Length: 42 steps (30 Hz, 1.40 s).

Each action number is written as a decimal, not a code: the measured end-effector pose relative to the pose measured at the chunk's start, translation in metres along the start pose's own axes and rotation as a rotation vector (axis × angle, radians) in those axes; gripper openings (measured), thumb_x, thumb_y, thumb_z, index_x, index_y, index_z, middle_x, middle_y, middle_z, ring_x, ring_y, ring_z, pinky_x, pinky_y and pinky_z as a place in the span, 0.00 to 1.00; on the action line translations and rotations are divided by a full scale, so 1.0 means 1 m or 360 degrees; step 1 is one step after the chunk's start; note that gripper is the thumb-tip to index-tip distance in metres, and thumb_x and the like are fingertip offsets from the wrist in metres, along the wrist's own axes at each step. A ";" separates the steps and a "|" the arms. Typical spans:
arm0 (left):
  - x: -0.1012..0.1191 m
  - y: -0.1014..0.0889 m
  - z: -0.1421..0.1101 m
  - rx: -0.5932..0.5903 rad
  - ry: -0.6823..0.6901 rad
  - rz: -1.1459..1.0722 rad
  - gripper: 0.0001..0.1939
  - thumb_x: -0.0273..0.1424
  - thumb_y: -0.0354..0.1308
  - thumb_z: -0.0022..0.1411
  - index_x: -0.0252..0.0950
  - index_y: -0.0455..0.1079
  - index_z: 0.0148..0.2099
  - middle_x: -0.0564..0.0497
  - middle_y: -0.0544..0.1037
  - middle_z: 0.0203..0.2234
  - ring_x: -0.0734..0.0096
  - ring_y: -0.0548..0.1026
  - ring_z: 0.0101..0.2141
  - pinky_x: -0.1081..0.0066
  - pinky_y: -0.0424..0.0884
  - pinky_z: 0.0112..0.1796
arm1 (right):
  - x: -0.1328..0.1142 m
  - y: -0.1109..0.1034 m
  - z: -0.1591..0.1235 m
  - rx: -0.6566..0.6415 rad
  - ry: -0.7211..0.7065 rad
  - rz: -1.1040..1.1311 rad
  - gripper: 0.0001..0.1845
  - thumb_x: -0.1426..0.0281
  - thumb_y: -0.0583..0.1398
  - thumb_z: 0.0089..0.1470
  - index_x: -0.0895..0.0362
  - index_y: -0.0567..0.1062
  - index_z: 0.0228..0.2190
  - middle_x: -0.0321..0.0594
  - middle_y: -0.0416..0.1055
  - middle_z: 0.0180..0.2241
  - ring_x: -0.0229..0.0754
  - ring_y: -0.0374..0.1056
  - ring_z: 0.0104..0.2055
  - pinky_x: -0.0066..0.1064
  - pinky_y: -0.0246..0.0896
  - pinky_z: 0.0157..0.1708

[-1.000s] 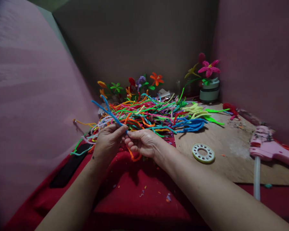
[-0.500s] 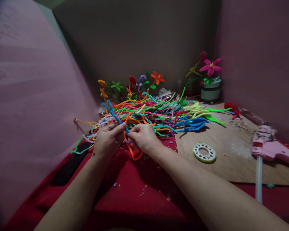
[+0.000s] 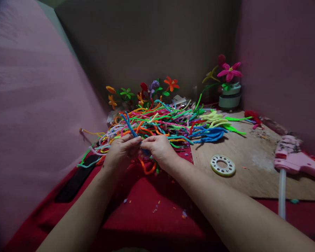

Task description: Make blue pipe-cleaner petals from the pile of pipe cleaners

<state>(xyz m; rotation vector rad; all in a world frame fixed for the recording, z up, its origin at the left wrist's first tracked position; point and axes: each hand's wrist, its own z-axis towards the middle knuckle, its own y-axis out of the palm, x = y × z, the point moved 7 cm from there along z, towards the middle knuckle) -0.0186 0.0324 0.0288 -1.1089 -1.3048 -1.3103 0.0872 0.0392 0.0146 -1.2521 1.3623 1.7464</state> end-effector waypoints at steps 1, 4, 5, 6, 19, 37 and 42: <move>0.000 0.000 0.000 -0.0010 0.0003 0.0029 0.12 0.32 0.65 0.45 0.33 0.64 0.25 0.58 0.64 0.13 0.83 0.61 0.14 0.80 0.54 0.15 | 0.000 0.000 0.000 0.0001 0.0019 0.0015 0.03 0.75 0.62 0.36 0.62 0.73 0.16 0.36 0.69 0.14 0.32 0.62 0.17 0.26 0.58 0.21; 0.005 -0.002 -0.001 0.0013 0.0087 0.0158 0.14 0.36 0.62 0.49 0.33 0.63 0.23 0.58 0.62 0.10 0.83 0.58 0.12 0.80 0.51 0.13 | 0.003 -0.001 0.000 0.0012 0.0094 0.0106 0.03 0.75 0.61 0.38 0.62 0.72 0.18 0.37 0.70 0.15 0.33 0.64 0.17 0.25 0.60 0.21; 0.008 -0.002 -0.002 0.0035 0.0131 0.0181 0.14 0.36 0.61 0.50 0.33 0.63 0.22 0.58 0.62 0.10 0.83 0.58 0.12 0.80 0.51 0.13 | 0.005 -0.002 0.001 0.0020 0.0123 0.0138 0.02 0.75 0.61 0.38 0.62 0.72 0.18 0.38 0.70 0.15 0.34 0.64 0.17 0.25 0.60 0.20; 0.010 -0.002 -0.003 0.0053 0.0167 0.0187 0.14 0.36 0.61 0.50 0.33 0.63 0.23 0.58 0.63 0.11 0.83 0.58 0.12 0.80 0.51 0.13 | 0.007 -0.003 0.002 0.0023 0.0152 0.0164 0.02 0.76 0.61 0.39 0.62 0.72 0.19 0.39 0.71 0.16 0.34 0.65 0.17 0.25 0.61 0.20; 0.051 0.007 -0.017 -0.0090 0.1032 0.1116 0.07 0.29 0.58 0.54 0.40 0.76 0.36 0.52 0.70 0.28 0.73 0.67 0.30 0.75 0.63 0.32 | 0.004 -0.001 0.006 -0.0193 0.0158 0.0181 0.03 0.77 0.59 0.42 0.62 0.71 0.19 0.39 0.70 0.15 0.34 0.65 0.16 0.26 0.62 0.19; 0.076 0.034 -0.034 -0.0489 0.1148 0.2272 0.09 0.26 0.54 0.52 0.36 0.66 0.20 0.52 0.67 0.18 0.72 0.63 0.23 0.71 0.59 0.28 | -0.017 0.011 -0.003 -0.0276 -0.0331 -0.0671 0.07 0.73 0.57 0.40 0.59 0.69 0.15 0.33 0.63 0.13 0.33 0.57 0.18 0.26 0.52 0.22; 0.042 0.010 0.002 -0.0448 -0.0075 0.0980 0.12 0.29 0.59 0.42 0.35 0.61 0.14 0.57 0.57 0.08 0.81 0.52 0.12 0.75 0.46 0.16 | -0.046 0.015 -0.024 0.0094 -0.1127 -0.1576 0.09 0.74 0.54 0.48 0.59 0.71 0.20 0.41 0.69 0.21 0.38 0.62 0.25 0.30 0.52 0.29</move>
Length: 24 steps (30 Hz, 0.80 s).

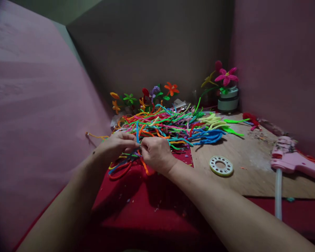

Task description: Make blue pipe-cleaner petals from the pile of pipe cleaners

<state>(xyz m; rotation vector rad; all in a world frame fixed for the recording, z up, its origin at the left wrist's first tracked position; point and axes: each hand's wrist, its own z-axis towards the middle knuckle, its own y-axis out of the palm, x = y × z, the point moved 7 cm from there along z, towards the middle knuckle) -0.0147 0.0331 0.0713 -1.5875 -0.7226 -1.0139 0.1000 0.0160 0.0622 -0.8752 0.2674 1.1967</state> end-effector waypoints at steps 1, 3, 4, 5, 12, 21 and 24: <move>-0.006 0.004 0.003 -0.0066 -0.0102 -0.0296 0.11 0.29 0.59 0.41 0.35 0.61 0.14 0.57 0.57 0.08 0.82 0.52 0.12 0.76 0.47 0.15 | -0.006 -0.003 -0.001 0.0050 -0.0111 -0.0123 0.10 0.74 0.53 0.49 0.59 0.71 0.20 0.43 0.69 0.22 0.39 0.62 0.27 0.31 0.52 0.30; -0.010 0.012 0.005 -0.0168 -0.0198 -0.0643 0.12 0.31 0.59 0.40 0.35 0.59 0.14 0.57 0.56 0.08 0.81 0.53 0.11 0.76 0.49 0.15 | -0.014 -0.008 -0.003 0.0123 -0.0266 -0.0233 0.10 0.75 0.52 0.50 0.59 0.71 0.21 0.45 0.69 0.23 0.41 0.62 0.29 0.33 0.52 0.33; -0.009 0.015 0.005 -0.0187 -0.0191 -0.0718 0.13 0.31 0.60 0.40 0.35 0.59 0.14 0.58 0.56 0.08 0.81 0.54 0.12 0.76 0.50 0.15 | -0.016 -0.011 -0.003 0.0166 -0.0289 -0.0203 0.10 0.75 0.52 0.50 0.59 0.71 0.21 0.45 0.69 0.24 0.41 0.62 0.29 0.34 0.52 0.34; -0.005 0.014 0.003 -0.0167 -0.0139 -0.0735 0.13 0.32 0.60 0.41 0.34 0.60 0.15 0.57 0.56 0.09 0.81 0.54 0.12 0.76 0.51 0.15 | -0.016 -0.015 -0.002 0.0204 -0.0271 -0.0105 0.10 0.74 0.53 0.51 0.59 0.71 0.22 0.44 0.69 0.24 0.41 0.62 0.30 0.33 0.53 0.35; 0.047 -0.018 -0.031 0.0440 0.0969 -0.0015 0.08 0.28 0.63 0.48 0.37 0.74 0.35 0.51 0.72 0.31 0.74 0.69 0.31 0.75 0.66 0.31 | -0.001 -0.012 0.010 0.0071 0.0351 0.1274 0.07 0.69 0.59 0.47 0.59 0.71 0.22 0.35 0.66 0.20 0.34 0.61 0.23 0.27 0.57 0.26; 0.064 -0.001 -0.041 0.0577 0.1351 0.1064 0.03 0.29 0.57 0.56 0.36 0.69 0.30 0.51 0.71 0.30 0.70 0.66 0.35 0.68 0.63 0.39 | 0.006 -0.002 0.008 -0.0022 0.0509 0.1312 0.08 0.71 0.59 0.44 0.60 0.69 0.18 0.33 0.64 0.17 0.31 0.58 0.20 0.24 0.54 0.22; 0.063 0.001 -0.032 0.0424 0.1230 0.1016 0.06 0.29 0.55 0.58 0.35 0.66 0.28 0.52 0.70 0.28 0.71 0.66 0.33 0.69 0.61 0.38 | 0.004 -0.008 0.008 0.0039 0.0433 0.1063 0.08 0.71 0.58 0.46 0.61 0.70 0.19 0.34 0.65 0.19 0.32 0.58 0.22 0.24 0.53 0.23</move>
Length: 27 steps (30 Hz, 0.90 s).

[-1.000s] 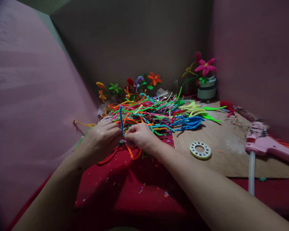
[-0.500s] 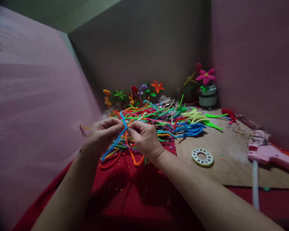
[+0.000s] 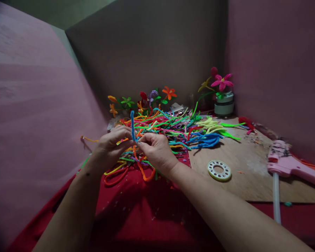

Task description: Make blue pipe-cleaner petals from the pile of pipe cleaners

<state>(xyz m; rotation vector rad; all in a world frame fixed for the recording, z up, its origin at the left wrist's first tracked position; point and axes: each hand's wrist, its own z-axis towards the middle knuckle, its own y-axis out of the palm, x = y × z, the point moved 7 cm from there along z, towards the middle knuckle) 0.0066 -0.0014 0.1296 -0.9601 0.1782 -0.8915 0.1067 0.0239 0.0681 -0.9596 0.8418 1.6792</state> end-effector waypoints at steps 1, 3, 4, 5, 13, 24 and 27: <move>-0.004 0.001 0.001 -0.0027 -0.0065 -0.0084 0.06 0.30 0.55 0.57 0.35 0.65 0.28 0.52 0.69 0.27 0.72 0.65 0.33 0.70 0.61 0.37 | -0.002 -0.001 -0.001 0.0008 -0.0046 -0.0083 0.08 0.72 0.58 0.47 0.61 0.71 0.20 0.34 0.65 0.19 0.32 0.59 0.23 0.24 0.54 0.24; -0.015 0.007 0.002 -0.0090 -0.0259 -0.0315 0.06 0.31 0.55 0.56 0.34 0.65 0.29 0.54 0.67 0.25 0.73 0.65 0.30 0.72 0.61 0.33 | -0.006 -0.003 -0.002 0.0034 -0.0138 -0.0246 0.08 0.73 0.57 0.48 0.61 0.71 0.20 0.34 0.65 0.20 0.32 0.59 0.24 0.24 0.54 0.25; -0.021 0.012 0.002 -0.0139 -0.0381 -0.0459 0.07 0.32 0.56 0.56 0.34 0.65 0.29 0.54 0.66 0.24 0.75 0.64 0.28 0.73 0.61 0.31 | -0.008 -0.004 -0.003 0.0054 -0.0183 -0.0326 0.08 0.73 0.56 0.48 0.61 0.71 0.21 0.34 0.65 0.20 0.32 0.59 0.24 0.24 0.53 0.25; -0.027 0.018 0.000 -0.0193 -0.0506 -0.0619 0.07 0.33 0.56 0.55 0.34 0.65 0.29 0.55 0.65 0.23 0.76 0.63 0.27 0.74 0.60 0.30 | -0.009 -0.005 -0.004 0.0079 -0.0226 -0.0406 0.08 0.73 0.56 0.49 0.61 0.71 0.21 0.34 0.64 0.20 0.32 0.58 0.24 0.24 0.53 0.25; -0.048 0.043 -0.014 -0.0119 -0.0829 -0.1075 0.08 0.33 0.56 0.55 0.33 0.63 0.29 0.56 0.65 0.21 0.78 0.63 0.24 0.75 0.60 0.28 | -0.006 -0.004 -0.003 0.0139 -0.0323 -0.0602 0.08 0.74 0.57 0.47 0.60 0.69 0.18 0.34 0.63 0.18 0.33 0.58 0.23 0.26 0.51 0.25; -0.041 0.027 -0.021 0.0327 -0.0667 -0.0590 0.04 0.30 0.54 0.56 0.35 0.67 0.30 0.55 0.68 0.22 0.76 0.67 0.24 0.75 0.63 0.28 | 0.030 -0.001 0.002 0.0069 0.0398 0.0324 0.08 0.69 0.62 0.38 0.61 0.70 0.17 0.33 0.66 0.14 0.32 0.58 0.17 0.26 0.54 0.21; -0.028 0.023 -0.020 0.0439 -0.0389 -0.0136 0.05 0.28 0.53 0.58 0.35 0.69 0.32 0.54 0.69 0.24 0.75 0.67 0.27 0.74 0.63 0.31 | 0.028 -0.004 0.002 0.0129 0.0340 0.0181 0.07 0.70 0.61 0.38 0.61 0.70 0.17 0.33 0.64 0.14 0.31 0.57 0.17 0.26 0.53 0.21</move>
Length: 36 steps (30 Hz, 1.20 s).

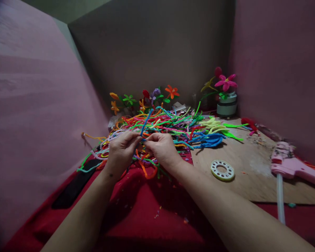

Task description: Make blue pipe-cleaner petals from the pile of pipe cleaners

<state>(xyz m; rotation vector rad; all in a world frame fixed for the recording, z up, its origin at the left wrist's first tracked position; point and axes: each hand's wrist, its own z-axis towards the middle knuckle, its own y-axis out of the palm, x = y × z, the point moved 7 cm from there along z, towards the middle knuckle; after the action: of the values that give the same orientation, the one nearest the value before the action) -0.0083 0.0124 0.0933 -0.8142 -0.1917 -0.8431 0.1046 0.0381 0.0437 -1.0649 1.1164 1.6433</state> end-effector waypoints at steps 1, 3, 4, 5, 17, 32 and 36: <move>0.005 0.000 -0.001 0.0020 0.0110 0.0121 0.06 0.27 0.52 0.58 0.35 0.69 0.32 0.53 0.69 0.24 0.75 0.67 0.28 0.74 0.62 0.31 | -0.001 -0.001 0.000 0.0020 -0.0023 -0.0047 0.07 0.70 0.61 0.38 0.61 0.70 0.16 0.33 0.64 0.14 0.32 0.57 0.17 0.26 0.53 0.21; 0.011 0.003 -0.003 -0.0006 0.0250 0.0312 0.07 0.25 0.50 0.59 0.35 0.69 0.32 0.53 0.68 0.24 0.75 0.66 0.28 0.74 0.61 0.31 | -0.002 -0.002 0.000 0.0055 -0.0070 -0.0136 0.08 0.70 0.60 0.39 0.60 0.69 0.15 0.33 0.63 0.14 0.32 0.57 0.18 0.26 0.53 0.21; 0.012 0.006 -0.004 -0.0050 0.0278 0.0385 0.07 0.25 0.50 0.59 0.36 0.69 0.32 0.52 0.67 0.25 0.74 0.65 0.28 0.75 0.61 0.30 | -0.003 -0.003 0.000 0.0060 -0.0090 -0.0165 0.08 0.70 0.60 0.39 0.60 0.68 0.14 0.33 0.63 0.14 0.32 0.57 0.18 0.26 0.52 0.21; 0.013 0.008 -0.005 -0.0102 0.0286 0.0447 0.08 0.24 0.49 0.59 0.36 0.69 0.33 0.52 0.67 0.25 0.74 0.65 0.28 0.75 0.60 0.30 | -0.003 -0.003 0.000 0.0060 -0.0107 -0.0175 0.09 0.70 0.59 0.39 0.60 0.68 0.14 0.32 0.63 0.14 0.32 0.56 0.18 0.26 0.52 0.20; -0.005 0.008 -0.001 -0.0446 -0.0178 0.0292 0.09 0.29 0.49 0.58 0.36 0.63 0.25 0.56 0.64 0.19 0.76 0.61 0.23 0.75 0.56 0.27 | -0.008 0.003 -0.004 0.0007 -0.0307 -0.0687 0.11 0.70 0.56 0.46 0.60 0.71 0.16 0.35 0.65 0.16 0.34 0.59 0.21 0.26 0.53 0.23; -0.013 0.005 0.002 -0.0570 -0.0299 -0.0007 0.09 0.33 0.52 0.55 0.34 0.67 0.26 0.56 0.65 0.20 0.76 0.62 0.24 0.75 0.58 0.27 | -0.005 0.001 0.008 -0.0345 -0.0113 -0.0856 0.13 0.66 0.59 0.44 0.61 0.73 0.15 0.31 0.56 0.13 0.31 0.49 0.19 0.28 0.43 0.21; -0.021 0.007 0.001 -0.0587 -0.0465 -0.0212 0.10 0.35 0.54 0.53 0.33 0.69 0.26 0.56 0.65 0.18 0.77 0.61 0.22 0.75 0.57 0.24 | 0.004 -0.001 0.006 -0.0311 0.0157 -0.0516 0.10 0.66 0.61 0.39 0.61 0.73 0.16 0.29 0.55 0.12 0.29 0.45 0.17 0.27 0.38 0.19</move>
<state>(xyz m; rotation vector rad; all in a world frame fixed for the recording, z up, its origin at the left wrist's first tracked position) -0.0168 0.0281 0.0806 -1.2832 -0.3578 -0.8950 0.1036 0.0447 0.0408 -1.3876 0.8042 1.4728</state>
